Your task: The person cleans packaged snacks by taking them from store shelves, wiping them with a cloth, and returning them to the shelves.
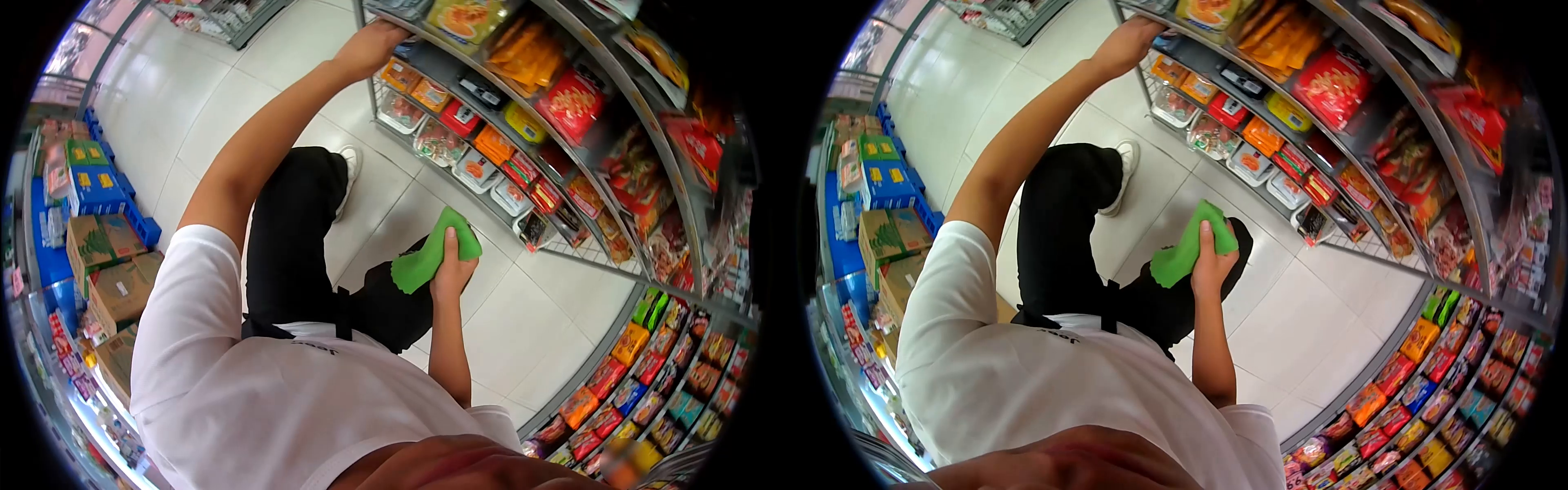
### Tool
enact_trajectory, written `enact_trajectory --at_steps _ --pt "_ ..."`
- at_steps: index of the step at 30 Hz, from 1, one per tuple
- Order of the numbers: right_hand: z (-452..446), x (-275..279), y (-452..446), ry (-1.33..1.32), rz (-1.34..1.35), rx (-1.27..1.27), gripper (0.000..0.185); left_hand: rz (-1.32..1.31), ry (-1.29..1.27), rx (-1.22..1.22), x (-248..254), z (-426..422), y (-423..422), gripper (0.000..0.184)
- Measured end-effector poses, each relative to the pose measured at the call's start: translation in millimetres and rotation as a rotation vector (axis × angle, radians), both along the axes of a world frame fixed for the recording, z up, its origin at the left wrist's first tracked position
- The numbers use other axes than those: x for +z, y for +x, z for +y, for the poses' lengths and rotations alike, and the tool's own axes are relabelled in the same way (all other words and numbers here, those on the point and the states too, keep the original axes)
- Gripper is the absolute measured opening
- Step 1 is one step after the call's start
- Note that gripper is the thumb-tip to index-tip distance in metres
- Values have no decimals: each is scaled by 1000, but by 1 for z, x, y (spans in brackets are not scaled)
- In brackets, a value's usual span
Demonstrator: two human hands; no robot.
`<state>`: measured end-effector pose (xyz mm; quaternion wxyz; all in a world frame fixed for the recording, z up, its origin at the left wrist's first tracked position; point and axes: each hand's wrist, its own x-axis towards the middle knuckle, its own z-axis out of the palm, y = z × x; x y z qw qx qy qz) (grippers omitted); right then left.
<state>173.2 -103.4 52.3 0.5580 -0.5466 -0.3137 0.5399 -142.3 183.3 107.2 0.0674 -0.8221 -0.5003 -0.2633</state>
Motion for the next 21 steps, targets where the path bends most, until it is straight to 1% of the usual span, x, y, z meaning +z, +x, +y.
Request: enact_trajectory --at_steps 2,5,6,8,9,12,13,15,16,19,20,21 --pt "-1 -2 -8 11 -15 46 24 -145 62 -49 11 -32 -2 44" --pt "5 -6 -5 -44 -11 65 25 -376 -162 -68 25 -92 -17 40" --pt "7 5 -6 -144 30 9 26 -772 -372 -11 33 -113 -17 38" --pt "19 17 -6 -233 168 -94 30 -1578 -778 115 55 -153 -15 35" --pt "23 18 -1 -236 160 -84 33 -1791 -829 25 65 -168 -15 36" --pt "40 20 12 -198 160 -87 41 -2036 -1012 -302 67 -192 -15 34" --pt "45 24 16 -171 170 -111 41 -2081 -990 -322 68 -197 -8 36" --pt "50 38 20 -133 173 -189 41 -2177 -1043 -375 65 -202 5 37" --pt "51 47 21 -66 156 -196 38 -2223 -1081 -404 63 -203 13 38" --pt "56 68 36 126 85 -191 30 -2229 -1185 -362 66 -203 48 46" --pt "56 75 40 272 -156 -185 29 -2229 -1239 -337 68 -205 62 48" --pt "62 88 41 411 -401 -174 29 -2224 -1318 -402 70 -206 77 54"
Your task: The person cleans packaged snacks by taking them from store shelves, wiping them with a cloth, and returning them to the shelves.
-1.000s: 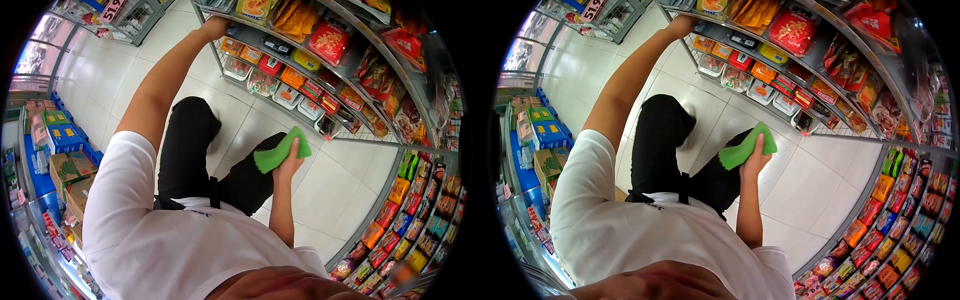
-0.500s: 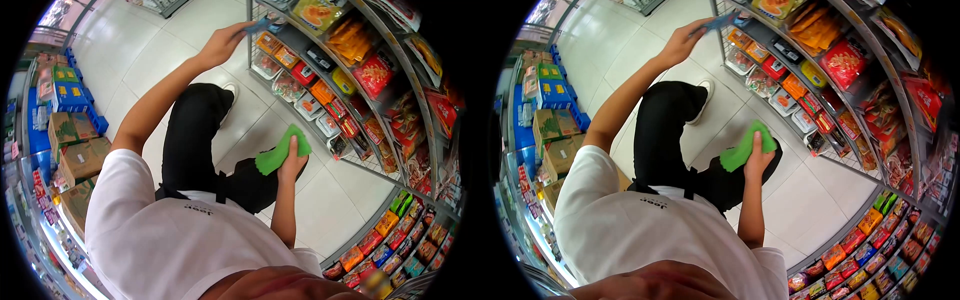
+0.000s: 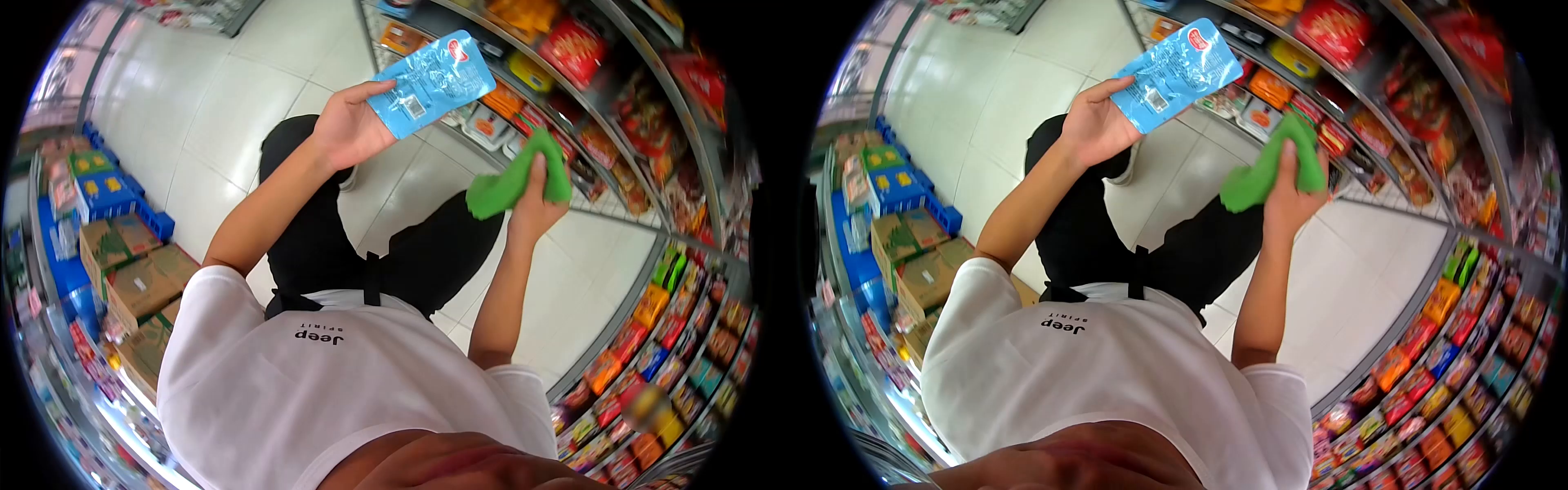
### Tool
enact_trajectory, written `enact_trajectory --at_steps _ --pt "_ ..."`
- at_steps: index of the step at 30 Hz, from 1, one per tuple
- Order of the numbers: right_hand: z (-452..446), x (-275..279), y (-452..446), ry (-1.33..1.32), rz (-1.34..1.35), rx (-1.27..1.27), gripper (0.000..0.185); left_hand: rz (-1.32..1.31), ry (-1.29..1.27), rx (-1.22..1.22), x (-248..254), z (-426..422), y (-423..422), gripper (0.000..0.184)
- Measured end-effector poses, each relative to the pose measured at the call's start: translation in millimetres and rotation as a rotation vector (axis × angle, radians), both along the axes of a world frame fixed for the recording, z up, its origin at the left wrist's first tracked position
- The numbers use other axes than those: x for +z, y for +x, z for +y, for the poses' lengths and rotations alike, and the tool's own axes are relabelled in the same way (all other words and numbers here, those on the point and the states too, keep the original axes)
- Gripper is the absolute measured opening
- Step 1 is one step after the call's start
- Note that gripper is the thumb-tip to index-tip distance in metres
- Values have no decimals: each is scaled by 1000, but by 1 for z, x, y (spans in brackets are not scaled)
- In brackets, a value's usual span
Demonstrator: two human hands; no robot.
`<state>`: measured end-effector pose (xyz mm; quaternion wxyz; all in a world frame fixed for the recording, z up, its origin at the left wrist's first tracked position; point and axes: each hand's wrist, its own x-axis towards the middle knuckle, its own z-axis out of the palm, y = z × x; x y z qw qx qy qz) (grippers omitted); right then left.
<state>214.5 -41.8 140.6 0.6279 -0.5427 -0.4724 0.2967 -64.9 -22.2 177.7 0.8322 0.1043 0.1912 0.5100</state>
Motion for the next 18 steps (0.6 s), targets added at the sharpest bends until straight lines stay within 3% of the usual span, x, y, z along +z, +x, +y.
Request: enact_trajectory --at_steps 3,6,10,14,17,18 --pt "19 31 -1 344 -537 -8 33 -90 -88 -127 -14 2 33 56" --pt "35 27 -12 273 -724 -2 41 -469 -16 -297 -32 6 61 60" --pt "23 9 -30 252 -788 41 45 -344 -161 -200 -40 17 73 66" --pt "-6 -5 -65 267 -783 224 46 -79 -98 -189 -48 15 73 60" --pt "6 -1 -50 276 -837 161 44 -391 -136 -186 -73 9 72 55" --pt "11 2 -45 263 -857 97 44 -295 -175 -162 -59 7 79 51"
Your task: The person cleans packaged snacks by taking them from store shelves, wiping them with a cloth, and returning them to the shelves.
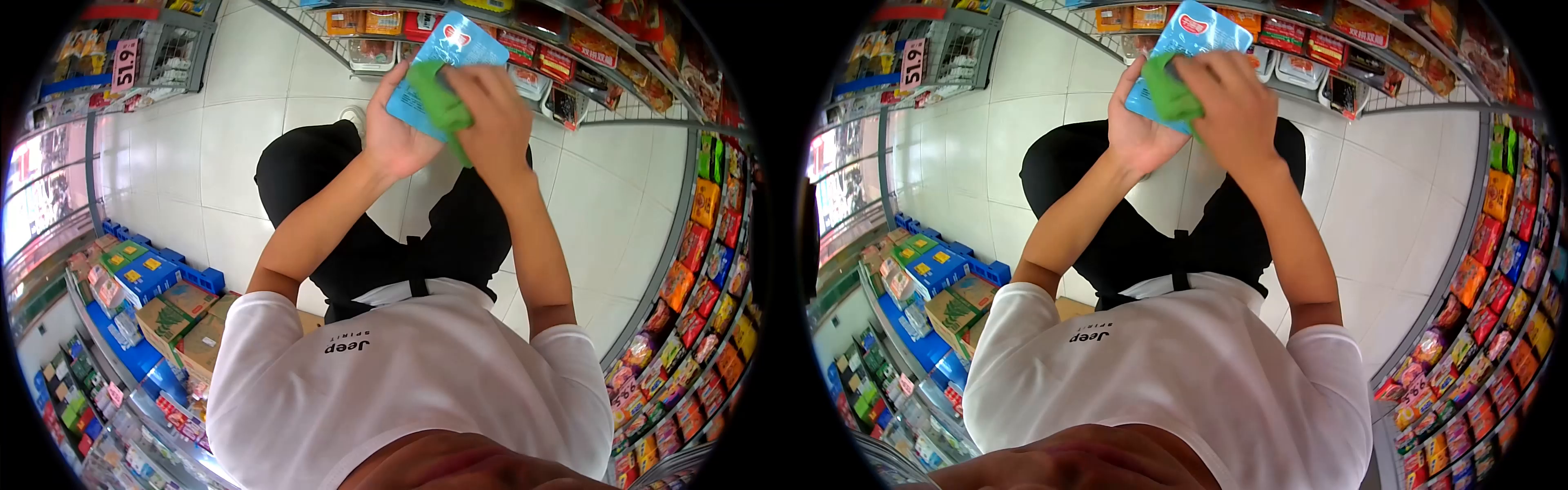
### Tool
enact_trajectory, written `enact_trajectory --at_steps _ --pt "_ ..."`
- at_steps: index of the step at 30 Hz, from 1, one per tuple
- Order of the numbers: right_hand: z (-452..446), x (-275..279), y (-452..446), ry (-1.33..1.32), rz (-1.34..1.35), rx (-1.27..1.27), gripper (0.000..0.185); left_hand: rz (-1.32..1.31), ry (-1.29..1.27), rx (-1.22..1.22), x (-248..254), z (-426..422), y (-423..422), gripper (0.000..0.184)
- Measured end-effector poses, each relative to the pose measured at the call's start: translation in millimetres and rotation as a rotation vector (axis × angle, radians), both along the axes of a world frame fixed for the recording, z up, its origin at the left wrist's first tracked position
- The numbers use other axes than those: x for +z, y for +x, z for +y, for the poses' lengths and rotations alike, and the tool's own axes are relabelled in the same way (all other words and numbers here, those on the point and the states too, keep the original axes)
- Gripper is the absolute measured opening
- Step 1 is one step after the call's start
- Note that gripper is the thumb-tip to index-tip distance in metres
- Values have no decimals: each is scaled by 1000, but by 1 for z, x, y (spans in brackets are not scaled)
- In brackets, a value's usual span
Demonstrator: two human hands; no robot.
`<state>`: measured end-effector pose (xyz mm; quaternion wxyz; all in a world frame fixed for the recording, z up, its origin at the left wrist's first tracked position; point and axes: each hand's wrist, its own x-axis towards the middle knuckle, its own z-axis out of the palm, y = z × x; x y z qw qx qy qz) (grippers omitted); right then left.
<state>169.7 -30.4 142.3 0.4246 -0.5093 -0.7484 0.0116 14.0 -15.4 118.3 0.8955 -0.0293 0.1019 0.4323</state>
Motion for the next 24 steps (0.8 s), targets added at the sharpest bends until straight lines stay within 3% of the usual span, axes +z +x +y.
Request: enact_trajectory --at_steps 4,8,15,16,20,24 --pt "15 -2 1 87 111 -249 44 103 -8 65 10 1 9 51" --pt "-12 -16 -24 15 36 55 47 201 27 -5 10 -2 -3 51" --pt "28 -7 4 72 187 -246 45 182 -34 118 11 -6 9 48" --pt "16 -4 -2 -10 98 -247 47 177 -10 112 13 -6 8 47" --pt "-4 -10 -18 -49 25 25 52 -52 136 24 -10 -6 -9 47" --pt "25 -4 8 6 163 -240 54 250 19 128 12 -11 9 45"
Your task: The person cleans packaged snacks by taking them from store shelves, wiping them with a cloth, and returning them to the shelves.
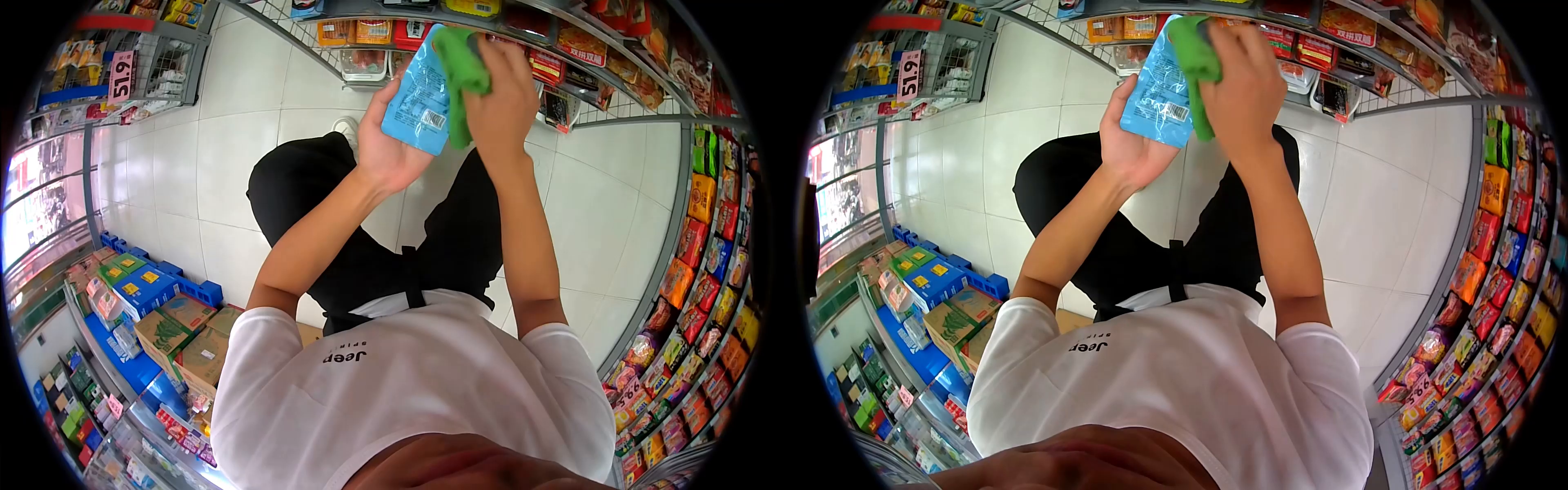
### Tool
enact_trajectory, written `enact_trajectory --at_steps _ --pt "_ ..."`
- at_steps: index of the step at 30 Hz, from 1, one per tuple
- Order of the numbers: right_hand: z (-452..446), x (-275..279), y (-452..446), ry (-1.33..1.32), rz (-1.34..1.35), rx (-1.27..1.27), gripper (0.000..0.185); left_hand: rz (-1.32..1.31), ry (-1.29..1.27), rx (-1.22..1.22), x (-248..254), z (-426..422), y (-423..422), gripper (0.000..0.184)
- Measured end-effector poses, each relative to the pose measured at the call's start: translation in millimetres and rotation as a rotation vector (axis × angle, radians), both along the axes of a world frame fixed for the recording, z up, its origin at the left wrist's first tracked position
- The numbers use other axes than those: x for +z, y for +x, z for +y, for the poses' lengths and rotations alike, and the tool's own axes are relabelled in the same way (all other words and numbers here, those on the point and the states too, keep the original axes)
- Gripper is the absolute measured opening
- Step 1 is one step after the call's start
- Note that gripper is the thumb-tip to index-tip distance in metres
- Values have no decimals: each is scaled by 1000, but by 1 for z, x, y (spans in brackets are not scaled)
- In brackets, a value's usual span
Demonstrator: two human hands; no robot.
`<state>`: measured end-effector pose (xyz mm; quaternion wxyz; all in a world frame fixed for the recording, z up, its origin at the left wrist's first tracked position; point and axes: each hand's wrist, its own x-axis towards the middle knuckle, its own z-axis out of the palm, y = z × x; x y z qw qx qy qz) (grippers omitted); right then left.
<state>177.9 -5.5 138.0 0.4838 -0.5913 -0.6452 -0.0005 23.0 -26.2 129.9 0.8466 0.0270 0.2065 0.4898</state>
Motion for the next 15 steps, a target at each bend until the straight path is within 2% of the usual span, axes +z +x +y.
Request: enact_trajectory --at_steps 2,3,5,8,11,14,15 --pt "-8 -2 -4 -26 -21 11 54 33 29 -11 0 -2 -1 44" --pt "-13 -4 -10 -35 -29 18 54 -56 72 -50 -5 -1 -5 45" --pt "-33 -10 -17 -54 -67 202 54 -233 162 -121 -24 3 -16 45" --pt "-37 -12 -14 -18 -92 272 54 -284 147 -156 -32 1 -15 48" --pt "-15 -14 3 33 7 33 51 -148 84 -105 -17 -1 -7 48" --pt "-9 -20 -1 20 97 -18 46 -37 46 -57 -8 -4 -3 49" --pt "-19 -20 -7 -14 53 100 44 -14 39 -36 -6 -3 -4 49"
